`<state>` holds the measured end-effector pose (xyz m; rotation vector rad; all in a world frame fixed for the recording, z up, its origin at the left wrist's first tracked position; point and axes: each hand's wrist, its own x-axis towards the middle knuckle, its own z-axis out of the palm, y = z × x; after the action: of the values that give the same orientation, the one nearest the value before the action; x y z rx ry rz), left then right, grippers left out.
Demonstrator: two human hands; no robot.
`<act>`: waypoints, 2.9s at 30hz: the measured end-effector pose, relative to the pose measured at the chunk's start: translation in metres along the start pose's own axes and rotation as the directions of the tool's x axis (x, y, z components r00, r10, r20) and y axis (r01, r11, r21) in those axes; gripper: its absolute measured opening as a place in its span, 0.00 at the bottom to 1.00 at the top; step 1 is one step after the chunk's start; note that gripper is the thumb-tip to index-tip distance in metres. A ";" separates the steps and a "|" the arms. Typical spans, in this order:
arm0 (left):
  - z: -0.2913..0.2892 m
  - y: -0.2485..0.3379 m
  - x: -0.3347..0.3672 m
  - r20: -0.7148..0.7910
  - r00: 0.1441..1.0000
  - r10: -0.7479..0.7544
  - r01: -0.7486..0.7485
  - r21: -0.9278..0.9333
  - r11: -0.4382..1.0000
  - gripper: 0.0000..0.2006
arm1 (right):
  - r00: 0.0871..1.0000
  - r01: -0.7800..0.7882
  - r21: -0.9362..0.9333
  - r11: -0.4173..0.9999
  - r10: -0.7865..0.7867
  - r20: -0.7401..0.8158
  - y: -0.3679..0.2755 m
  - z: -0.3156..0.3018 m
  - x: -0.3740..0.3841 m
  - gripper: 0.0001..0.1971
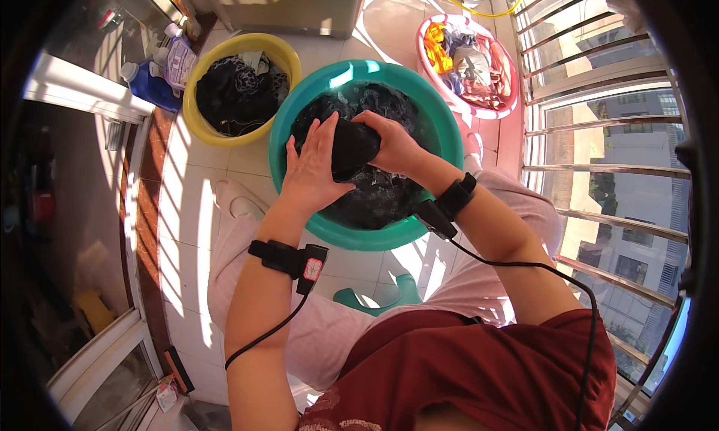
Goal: The person hand-washes dark garments in a teal basin filled with soapy water on a balcony. They repeatedly submerge, agitate, and wring the clothes, then transfer them to a yellow basin.
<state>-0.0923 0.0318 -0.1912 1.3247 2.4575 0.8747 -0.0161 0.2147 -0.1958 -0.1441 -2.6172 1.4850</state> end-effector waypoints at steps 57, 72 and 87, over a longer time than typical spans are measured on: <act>0.126 -0.021 -0.067 0.563 0.789 0.245 -0.347 0.079 0.935 0.27 | 0.633 -0.529 0.735 0.424 0.774 0.009 0.134 0.074 -0.121 0.38; 0.231 -0.092 -0.070 0.802 0.580 -0.142 -0.064 0.218 0.974 0.18 | 0.649 -0.216 -0.590 0.778 0.565 0.509 0.201 0.127 -0.112 0.27; 0.091 -0.053 0.022 0.769 0.637 -0.049 0.598 -0.453 0.661 0.31 | 0.552 -0.805 0.568 0.174 0.571 0.607 0.200 0.079 -0.110 0.37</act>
<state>-0.1012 0.0641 -0.2937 0.6503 1.4486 0.8194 0.0839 0.2344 -0.4146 -1.2909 -1.5964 3.0523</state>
